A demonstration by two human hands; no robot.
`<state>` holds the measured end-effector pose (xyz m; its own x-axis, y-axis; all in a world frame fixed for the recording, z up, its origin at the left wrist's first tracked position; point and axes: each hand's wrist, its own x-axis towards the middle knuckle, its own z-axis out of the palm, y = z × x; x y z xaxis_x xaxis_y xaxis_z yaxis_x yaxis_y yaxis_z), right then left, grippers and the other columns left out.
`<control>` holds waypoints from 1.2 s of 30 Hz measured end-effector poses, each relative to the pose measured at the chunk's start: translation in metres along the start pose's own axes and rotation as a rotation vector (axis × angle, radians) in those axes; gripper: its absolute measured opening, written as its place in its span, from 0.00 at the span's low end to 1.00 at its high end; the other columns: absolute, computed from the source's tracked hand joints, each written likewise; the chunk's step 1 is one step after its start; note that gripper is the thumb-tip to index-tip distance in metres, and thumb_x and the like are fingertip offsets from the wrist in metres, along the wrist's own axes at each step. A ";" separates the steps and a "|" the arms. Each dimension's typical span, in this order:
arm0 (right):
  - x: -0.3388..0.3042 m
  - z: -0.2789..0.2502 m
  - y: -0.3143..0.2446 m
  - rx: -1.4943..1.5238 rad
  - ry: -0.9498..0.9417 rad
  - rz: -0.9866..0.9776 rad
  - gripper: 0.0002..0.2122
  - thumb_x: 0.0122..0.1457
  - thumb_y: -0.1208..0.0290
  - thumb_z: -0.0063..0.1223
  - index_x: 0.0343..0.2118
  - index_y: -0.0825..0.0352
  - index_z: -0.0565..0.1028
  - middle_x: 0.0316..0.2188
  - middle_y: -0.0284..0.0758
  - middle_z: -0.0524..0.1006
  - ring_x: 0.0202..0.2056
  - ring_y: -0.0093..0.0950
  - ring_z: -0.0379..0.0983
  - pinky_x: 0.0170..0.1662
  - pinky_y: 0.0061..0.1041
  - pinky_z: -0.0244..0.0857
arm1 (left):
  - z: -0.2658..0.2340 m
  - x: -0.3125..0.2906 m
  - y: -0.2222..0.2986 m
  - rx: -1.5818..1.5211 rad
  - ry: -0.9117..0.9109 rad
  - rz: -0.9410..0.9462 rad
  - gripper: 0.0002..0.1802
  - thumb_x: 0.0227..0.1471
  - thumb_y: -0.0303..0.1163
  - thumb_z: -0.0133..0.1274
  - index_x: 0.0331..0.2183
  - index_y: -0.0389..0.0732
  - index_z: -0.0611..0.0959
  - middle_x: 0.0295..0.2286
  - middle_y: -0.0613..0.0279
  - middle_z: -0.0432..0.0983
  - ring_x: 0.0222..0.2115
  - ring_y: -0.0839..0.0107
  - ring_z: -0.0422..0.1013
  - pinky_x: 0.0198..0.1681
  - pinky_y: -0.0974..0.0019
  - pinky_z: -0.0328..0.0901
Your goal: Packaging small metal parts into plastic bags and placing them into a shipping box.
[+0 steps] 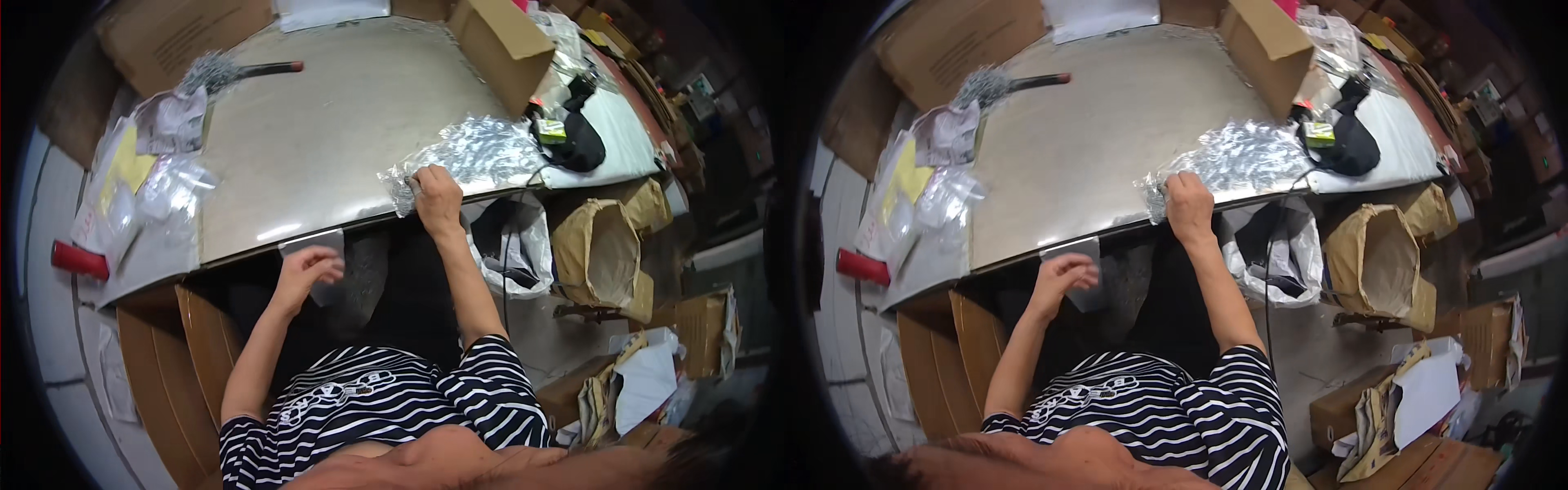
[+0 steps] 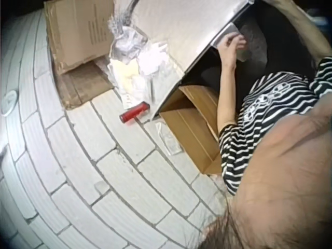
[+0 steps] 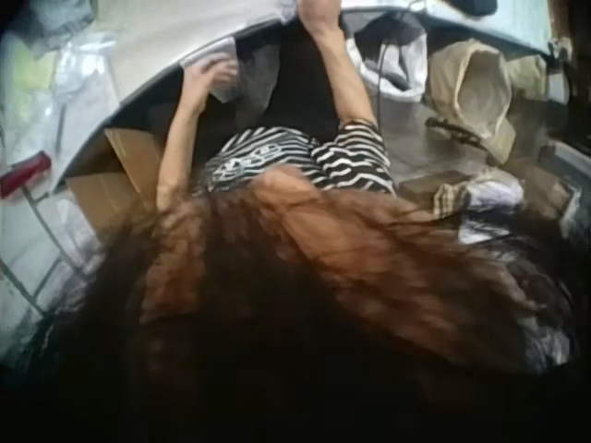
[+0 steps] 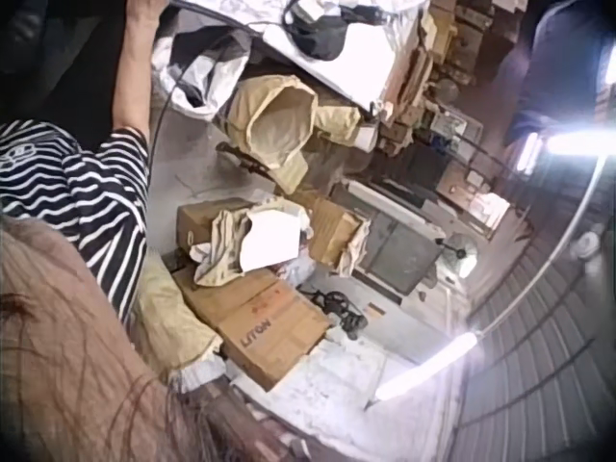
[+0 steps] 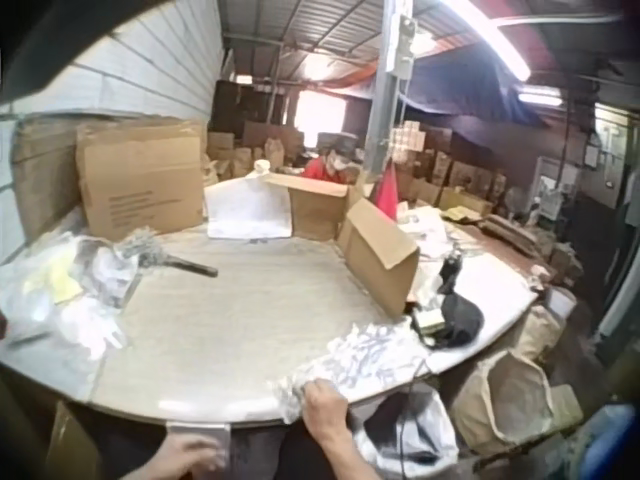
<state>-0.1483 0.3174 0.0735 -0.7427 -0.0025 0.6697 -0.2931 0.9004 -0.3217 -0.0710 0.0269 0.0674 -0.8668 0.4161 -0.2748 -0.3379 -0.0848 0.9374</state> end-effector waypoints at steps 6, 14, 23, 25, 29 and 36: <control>0.006 -0.027 0.021 0.023 0.073 0.079 0.09 0.42 0.81 0.54 0.29 0.66 0.73 0.31 0.39 0.73 0.37 0.41 0.71 0.37 0.37 0.67 | 0.094 0.124 0.055 0.685 0.069 0.419 0.33 0.42 0.25 0.64 0.51 0.31 0.71 0.46 0.52 0.69 0.30 0.71 0.74 0.37 0.69 0.69; -0.047 -0.091 0.114 0.145 0.101 0.711 0.14 0.56 0.77 0.50 0.45 0.75 0.72 0.39 0.48 0.75 0.42 0.45 0.73 0.45 0.36 0.65 | 0.104 0.177 0.042 0.768 0.063 0.412 0.40 0.37 0.23 0.67 0.53 0.31 0.69 0.55 0.53 0.60 0.25 0.76 0.69 0.34 0.72 0.68; -0.036 -0.089 0.140 -0.079 0.208 0.630 0.17 0.55 0.77 0.52 0.48 0.74 0.72 0.37 0.47 0.75 0.36 0.43 0.74 0.42 0.37 0.66 | 0.079 0.196 0.061 0.825 0.276 0.531 0.21 0.50 0.32 0.57 0.46 0.35 0.78 0.43 0.58 0.75 0.31 0.74 0.70 0.35 0.71 0.66; -0.029 -0.088 0.134 0.022 0.075 0.723 0.17 0.54 0.76 0.52 0.47 0.74 0.70 0.37 0.49 0.73 0.38 0.49 0.70 0.43 0.41 0.64 | 0.091 0.233 0.074 0.808 0.238 0.527 0.18 0.55 0.37 0.52 0.43 0.34 0.80 0.38 0.55 0.78 0.38 0.68 0.73 0.40 0.66 0.67; -0.016 -0.078 0.139 0.004 0.094 0.689 0.12 0.54 0.75 0.52 0.42 0.71 0.74 0.34 0.44 0.75 0.35 0.48 0.73 0.40 0.42 0.66 | 0.125 0.335 0.081 0.916 0.148 0.564 0.20 0.55 0.40 0.48 0.41 0.34 0.80 0.35 0.50 0.79 0.36 0.59 0.74 0.42 0.63 0.66; -0.008 -0.068 0.150 0.044 0.260 0.610 0.11 0.53 0.78 0.52 0.41 0.70 0.76 0.37 0.45 0.77 0.39 0.45 0.74 0.43 0.38 0.67 | 0.200 0.381 0.069 0.829 -0.057 0.420 0.19 0.54 0.37 0.48 0.40 0.33 0.81 0.31 0.48 0.79 0.32 0.61 0.75 0.39 0.62 0.66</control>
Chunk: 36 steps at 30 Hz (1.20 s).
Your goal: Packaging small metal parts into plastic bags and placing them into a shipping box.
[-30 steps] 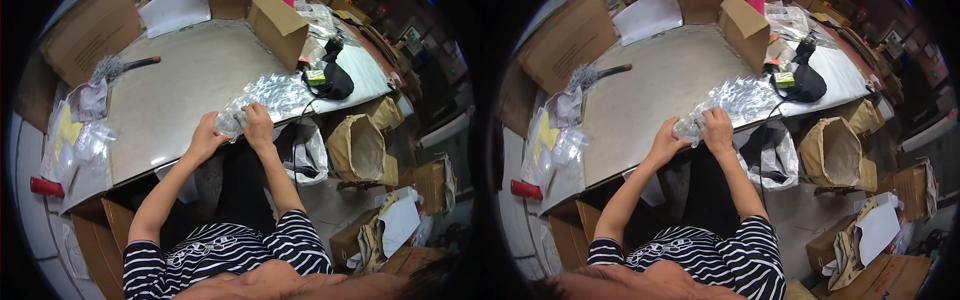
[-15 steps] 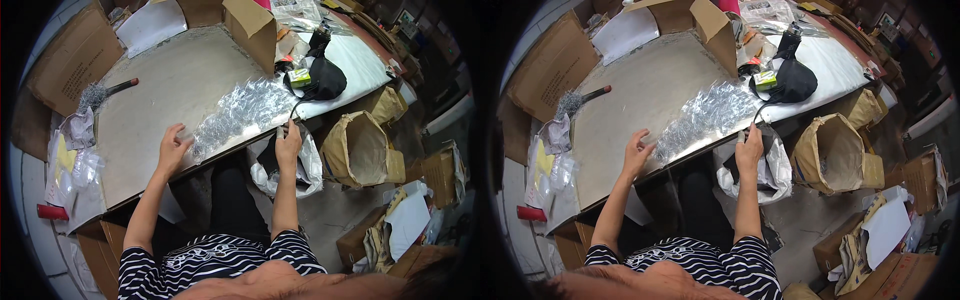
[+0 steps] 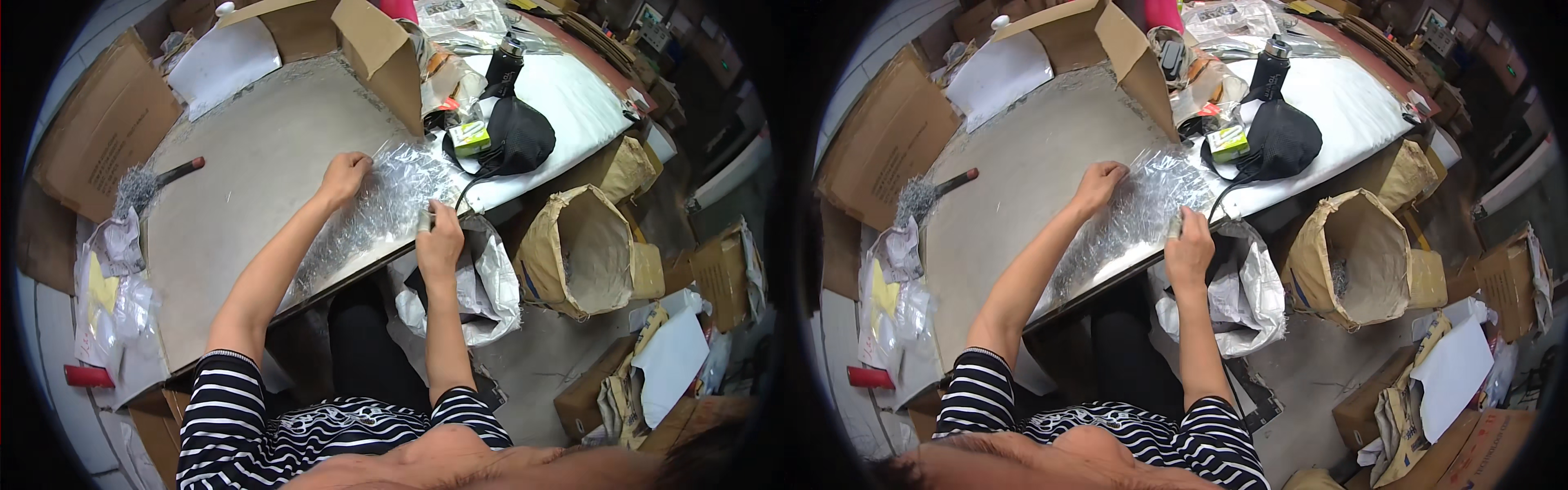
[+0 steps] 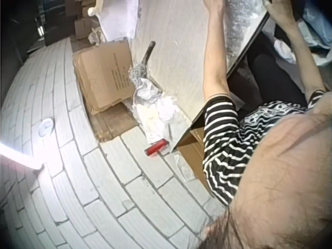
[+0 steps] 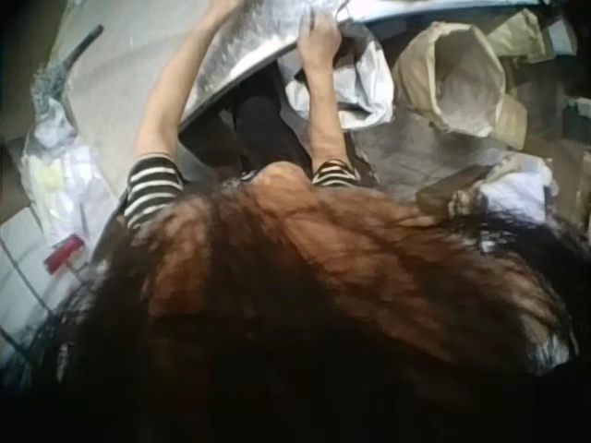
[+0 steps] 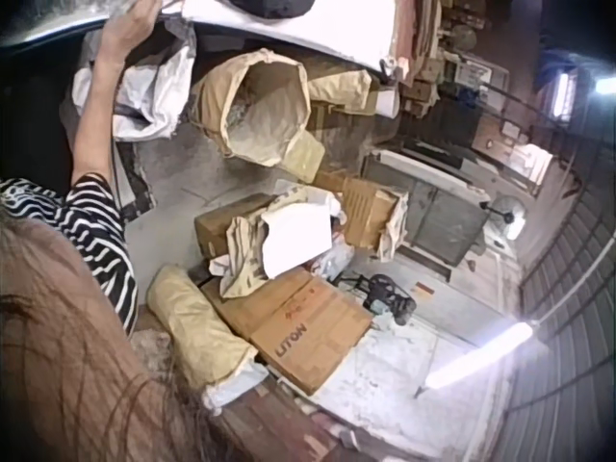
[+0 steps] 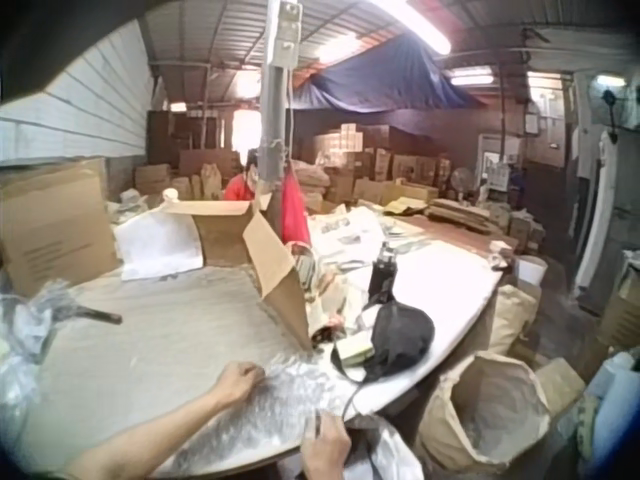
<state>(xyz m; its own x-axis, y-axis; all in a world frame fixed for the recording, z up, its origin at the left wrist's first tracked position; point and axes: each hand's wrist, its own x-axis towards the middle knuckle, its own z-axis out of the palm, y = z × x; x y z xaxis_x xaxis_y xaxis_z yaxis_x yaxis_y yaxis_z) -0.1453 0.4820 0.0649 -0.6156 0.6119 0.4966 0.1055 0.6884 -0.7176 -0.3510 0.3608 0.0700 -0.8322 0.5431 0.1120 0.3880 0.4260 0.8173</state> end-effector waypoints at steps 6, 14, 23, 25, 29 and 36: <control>0.005 -0.012 0.005 0.097 0.098 0.213 0.17 0.55 0.76 0.50 0.47 0.78 0.72 0.47 0.53 0.74 0.47 0.44 0.73 0.53 0.33 0.64 | 0.002 0.052 0.007 -0.093 -0.082 -0.009 0.16 0.55 0.35 0.49 0.39 0.32 0.82 0.34 0.56 0.79 0.34 0.69 0.73 0.40 0.67 0.65; 0.074 0.001 0.022 -0.115 0.034 0.285 0.18 0.55 0.70 0.50 0.45 0.78 0.74 0.40 0.54 0.77 0.43 0.48 0.74 0.49 0.36 0.65 | 0.047 0.086 0.042 -0.117 -0.254 -0.012 0.12 0.46 0.33 0.54 0.27 0.33 0.83 0.19 0.60 0.76 0.22 0.71 0.70 0.28 0.66 0.64; 0.094 0.012 0.017 -0.142 -0.215 0.362 0.14 0.55 0.66 0.50 0.36 0.71 0.79 0.31 0.49 0.80 0.37 0.47 0.76 0.44 0.39 0.66 | 0.039 0.080 0.054 -0.580 -0.382 -0.082 0.06 0.45 0.30 0.57 0.23 0.37 0.84 0.18 0.68 0.73 0.20 0.80 0.67 0.25 0.74 0.62; 0.090 0.017 0.020 -0.102 -0.126 0.266 0.13 0.55 0.68 0.51 0.35 0.74 0.79 0.28 0.51 0.79 0.33 0.46 0.77 0.39 0.35 0.68 | 0.041 0.080 0.055 -0.512 -0.399 -0.050 0.06 0.44 0.29 0.58 0.23 0.37 0.84 0.19 0.68 0.74 0.21 0.80 0.67 0.25 0.74 0.62; 0.080 0.032 0.036 -0.236 0.171 -0.128 0.12 0.56 0.71 0.53 0.39 0.74 0.77 0.39 0.49 0.78 0.38 0.42 0.76 0.44 0.32 0.67 | 0.042 0.091 0.037 -0.451 -0.451 -0.022 0.05 0.42 0.29 0.59 0.25 0.38 0.84 0.20 0.68 0.76 0.22 0.80 0.69 0.25 0.73 0.62; 0.103 0.045 0.032 0.422 -0.163 0.236 0.22 0.59 0.66 0.54 0.51 0.79 0.69 0.45 0.44 0.76 0.43 0.30 0.74 0.49 0.25 0.64 | 0.036 0.081 0.033 -0.524 -0.455 -0.063 0.09 0.44 0.33 0.57 0.26 0.37 0.84 0.21 0.69 0.76 0.22 0.78 0.68 0.28 0.72 0.64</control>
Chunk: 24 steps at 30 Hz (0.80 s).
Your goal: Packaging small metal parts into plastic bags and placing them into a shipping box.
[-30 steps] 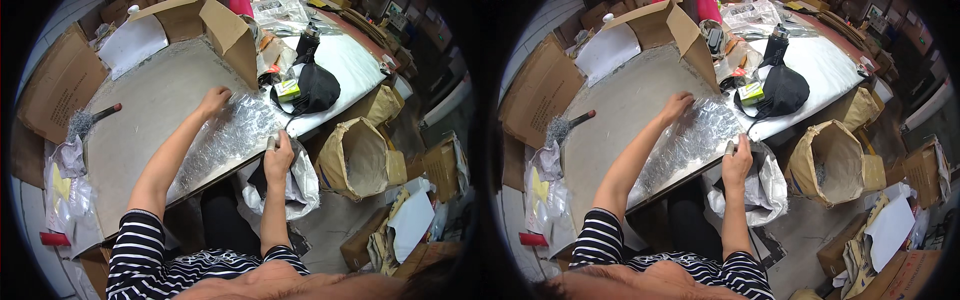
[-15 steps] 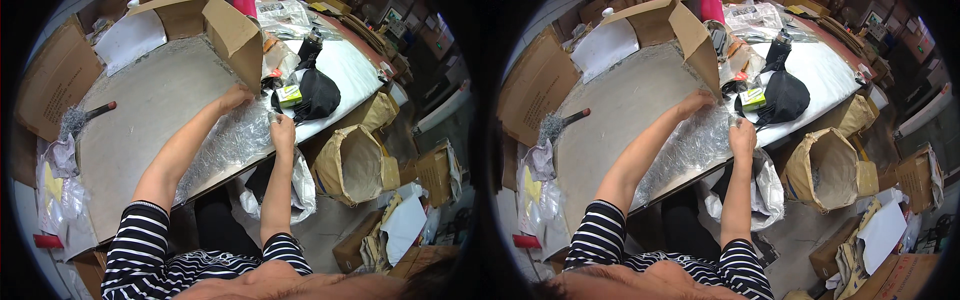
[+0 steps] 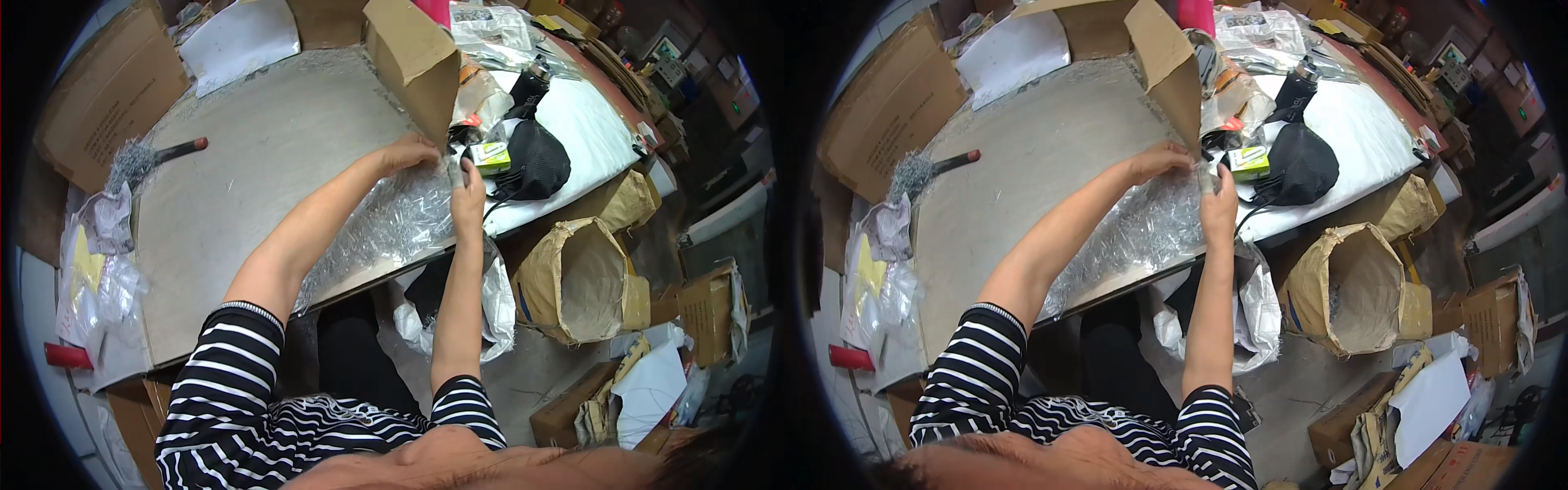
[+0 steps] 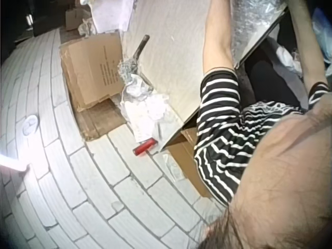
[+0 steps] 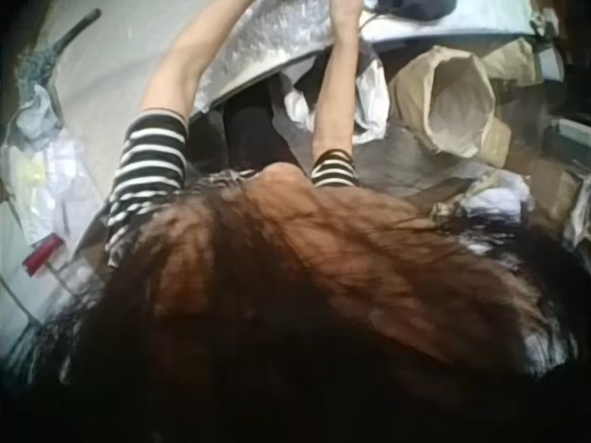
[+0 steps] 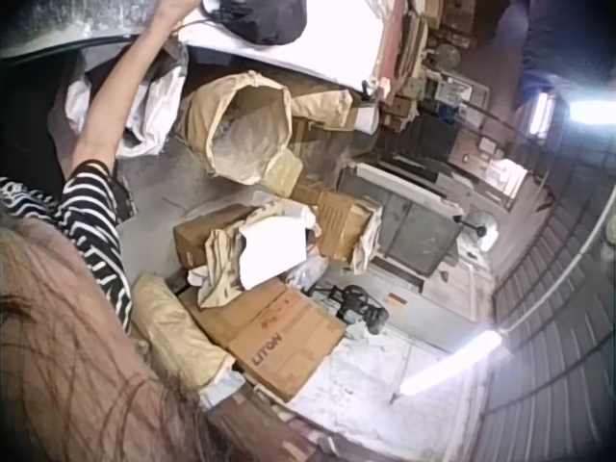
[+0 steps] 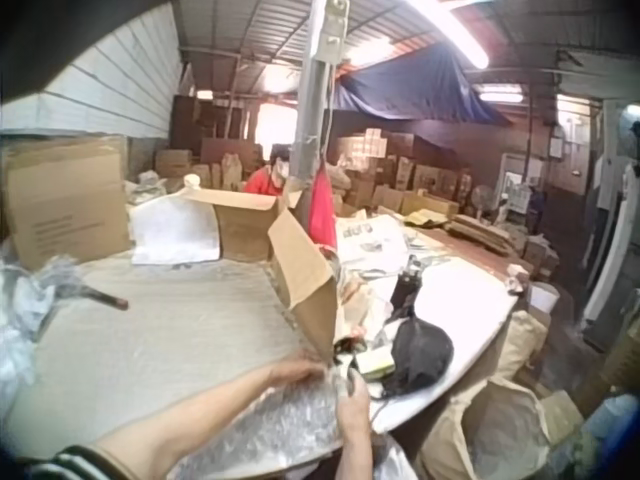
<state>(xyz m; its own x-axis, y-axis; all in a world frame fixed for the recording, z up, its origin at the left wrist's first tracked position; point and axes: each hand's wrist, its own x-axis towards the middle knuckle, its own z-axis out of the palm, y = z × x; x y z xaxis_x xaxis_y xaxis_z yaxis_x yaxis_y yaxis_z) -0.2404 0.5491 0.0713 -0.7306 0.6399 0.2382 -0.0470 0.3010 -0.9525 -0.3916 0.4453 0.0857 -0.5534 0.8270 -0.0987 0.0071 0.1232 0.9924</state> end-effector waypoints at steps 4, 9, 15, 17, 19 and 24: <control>0.018 -0.004 0.003 -0.312 -0.148 0.022 0.17 0.60 0.64 0.51 0.44 0.74 0.76 0.33 0.45 0.80 0.36 0.29 0.76 0.42 0.26 0.67 | -0.013 -0.041 0.030 0.437 0.178 0.160 0.21 0.53 0.40 0.55 0.44 0.36 0.80 0.40 0.57 0.78 0.41 0.68 0.73 0.46 0.65 0.66; -0.014 -0.018 -0.038 -0.389 -0.165 0.002 0.26 0.59 0.57 0.49 0.56 0.70 0.67 0.49 0.52 0.74 0.51 0.44 0.70 0.53 0.30 0.61 | -0.033 -0.251 0.040 0.693 0.558 0.200 0.41 0.46 0.40 0.61 0.59 0.38 0.65 0.58 0.50 0.61 0.61 0.57 0.56 0.62 0.57 0.51; -0.050 0.003 -0.088 -0.646 -0.350 -0.020 0.36 0.50 0.42 0.57 0.60 0.56 0.65 0.55 0.50 0.68 0.57 0.46 0.64 0.58 0.36 0.58 | 0.055 -0.355 -0.039 0.867 0.652 -0.076 0.65 0.32 0.51 0.71 0.63 0.36 0.51 0.62 0.36 0.43 0.65 0.44 0.40 0.66 0.50 0.41; -0.061 0.010 -0.096 -0.654 -0.385 -0.030 0.36 0.50 0.42 0.58 0.60 0.53 0.65 0.55 0.50 0.69 0.56 0.46 0.65 0.58 0.37 0.58 | 0.066 -0.337 -0.037 0.964 0.730 -0.059 0.68 0.32 0.54 0.70 0.64 0.39 0.47 0.63 0.35 0.38 0.64 0.40 0.38 0.65 0.43 0.41; -0.071 0.024 -0.106 -0.661 -0.418 -0.052 0.35 0.49 0.42 0.58 0.60 0.50 0.65 0.54 0.50 0.69 0.56 0.46 0.65 0.57 0.38 0.59 | 0.074 -0.323 -0.035 0.951 0.760 -0.038 0.69 0.32 0.55 0.70 0.65 0.41 0.46 0.63 0.34 0.36 0.64 0.37 0.37 0.64 0.41 0.40; -0.097 0.049 -0.109 -0.651 -0.466 -0.194 0.31 0.49 0.45 0.61 0.56 0.50 0.69 0.49 0.48 0.71 0.50 0.47 0.69 0.52 0.39 0.64 | 0.083 -0.294 -0.035 0.926 0.835 -0.040 0.69 0.30 0.50 0.72 0.65 0.48 0.46 0.62 0.32 0.33 0.62 0.32 0.40 0.63 0.41 0.43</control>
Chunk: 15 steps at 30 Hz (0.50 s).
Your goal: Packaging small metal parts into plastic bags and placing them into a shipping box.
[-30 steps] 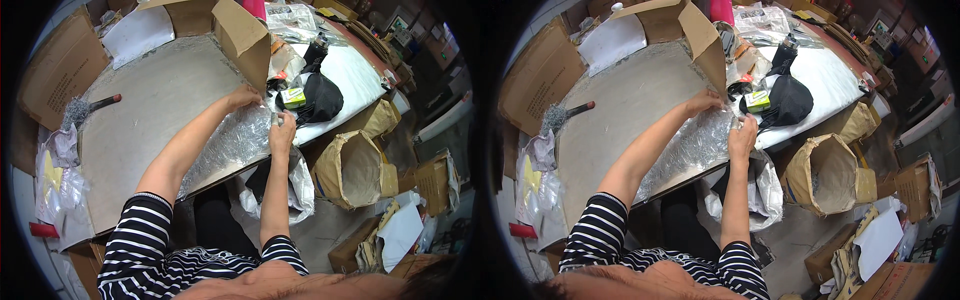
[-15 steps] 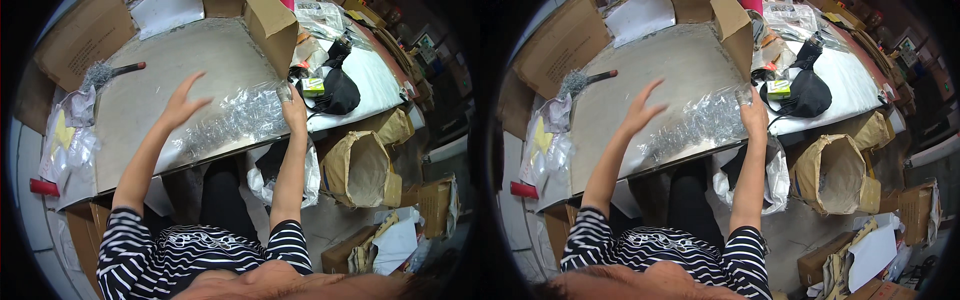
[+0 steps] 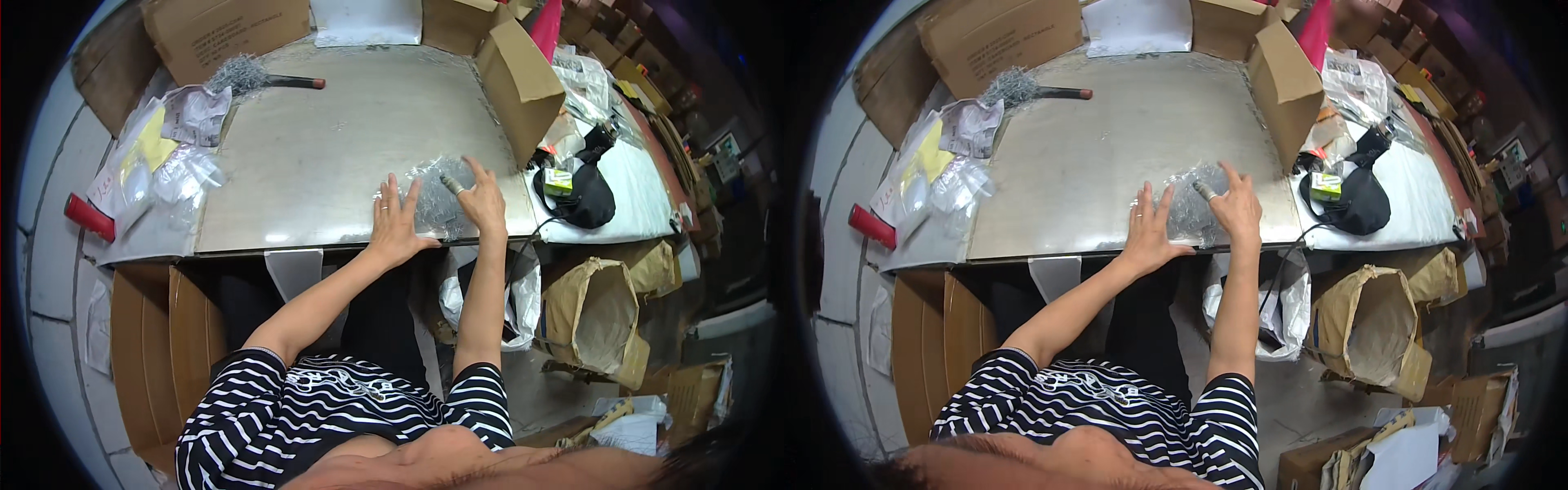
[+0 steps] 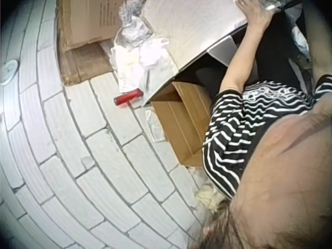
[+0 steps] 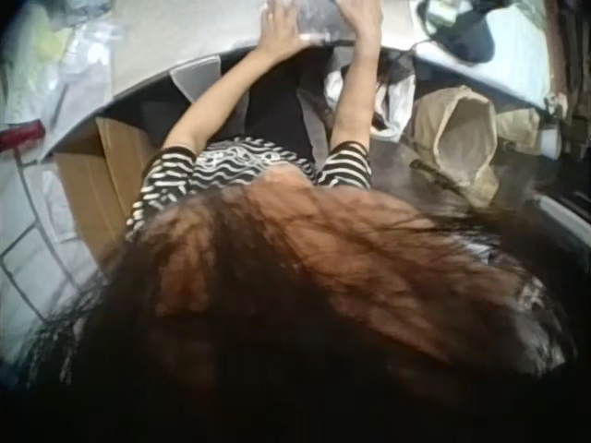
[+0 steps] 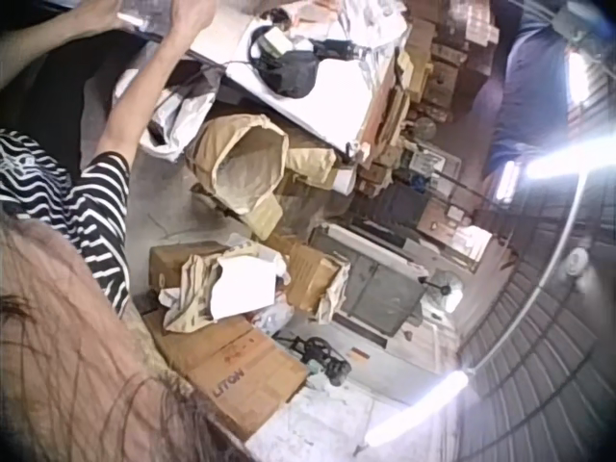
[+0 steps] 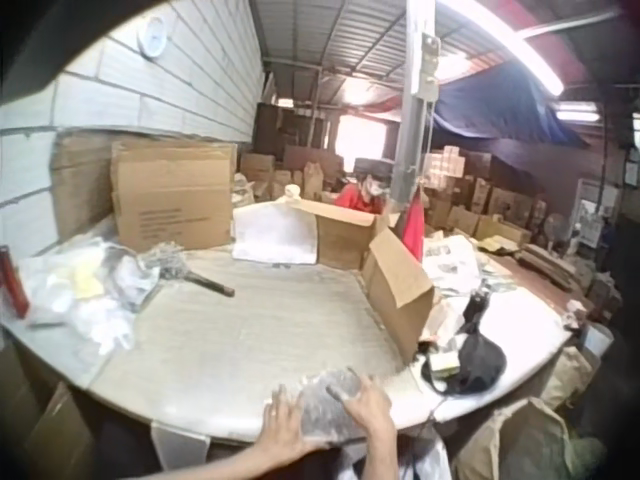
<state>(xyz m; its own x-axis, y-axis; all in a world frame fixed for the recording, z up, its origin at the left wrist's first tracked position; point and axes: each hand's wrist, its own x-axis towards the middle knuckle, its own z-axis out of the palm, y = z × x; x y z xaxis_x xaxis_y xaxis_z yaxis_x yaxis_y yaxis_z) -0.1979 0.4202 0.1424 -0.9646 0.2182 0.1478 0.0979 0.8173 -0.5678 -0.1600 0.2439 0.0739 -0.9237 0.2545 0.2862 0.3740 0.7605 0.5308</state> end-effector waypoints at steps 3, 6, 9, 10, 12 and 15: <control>-0.006 0.024 -0.005 -0.017 0.060 -0.111 0.19 0.49 0.56 0.62 0.45 0.55 0.76 0.41 0.45 0.71 0.42 0.46 0.73 0.45 0.39 0.68 | 0.005 0.008 -0.002 -0.036 0.026 0.014 0.66 0.30 0.44 0.72 0.64 0.47 0.49 0.62 0.33 0.39 0.61 0.34 0.44 0.62 0.43 0.48; -0.012 0.047 -0.010 0.089 0.083 -0.195 0.11 0.48 0.76 0.50 0.36 0.64 0.75 0.34 0.46 0.69 0.33 0.47 0.71 0.39 0.41 0.66 | -0.005 0.020 -0.019 -0.240 -0.055 0.045 0.61 0.30 0.39 0.72 0.63 0.45 0.55 0.60 0.38 0.48 0.60 0.39 0.49 0.62 0.49 0.52; -0.017 0.065 -0.022 0.138 0.055 -0.240 0.10 0.49 0.78 0.49 0.36 0.66 0.74 0.34 0.47 0.69 0.34 0.48 0.70 0.38 0.41 0.65 | -0.012 0.013 -0.042 -0.454 -0.068 0.091 0.57 0.29 0.35 0.71 0.60 0.42 0.60 0.57 0.44 0.54 0.59 0.45 0.53 0.61 0.54 0.55; -0.021 0.070 -0.031 0.138 0.029 -0.265 0.10 0.49 0.78 0.49 0.36 0.66 0.74 0.34 0.47 0.69 0.34 0.48 0.70 0.38 0.41 0.65 | -0.019 0.006 -0.048 -0.454 -0.044 0.064 0.57 0.29 0.35 0.71 0.60 0.42 0.60 0.57 0.44 0.54 0.59 0.45 0.53 0.61 0.54 0.55; -0.032 0.085 -0.053 0.191 -0.002 -0.309 0.11 0.48 0.80 0.46 0.36 0.69 0.74 0.34 0.48 0.68 0.36 0.48 0.69 0.40 0.39 0.64 | -0.035 -0.013 -0.063 -0.610 -0.016 0.021 0.55 0.28 0.30 0.71 0.60 0.41 0.61 0.57 0.46 0.55 0.60 0.47 0.53 0.62 0.56 0.54; -0.053 0.107 -0.095 0.274 -0.024 -0.511 0.09 0.49 0.82 0.45 0.35 0.70 0.73 0.34 0.47 0.68 0.38 0.47 0.67 0.42 0.38 0.63 | -0.074 -0.049 -0.089 -0.460 0.094 0.012 0.55 0.28 0.26 0.69 0.60 0.41 0.61 0.57 0.45 0.55 0.60 0.46 0.52 0.62 0.55 0.53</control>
<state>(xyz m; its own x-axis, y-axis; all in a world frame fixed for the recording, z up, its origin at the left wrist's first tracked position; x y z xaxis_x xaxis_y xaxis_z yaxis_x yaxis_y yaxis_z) -0.1821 0.2738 0.1023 -0.8784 -0.1829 0.4416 -0.4458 0.6468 -0.6188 -0.1415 0.1199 0.0716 -0.9155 0.1907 0.3543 0.4022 0.4090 0.8192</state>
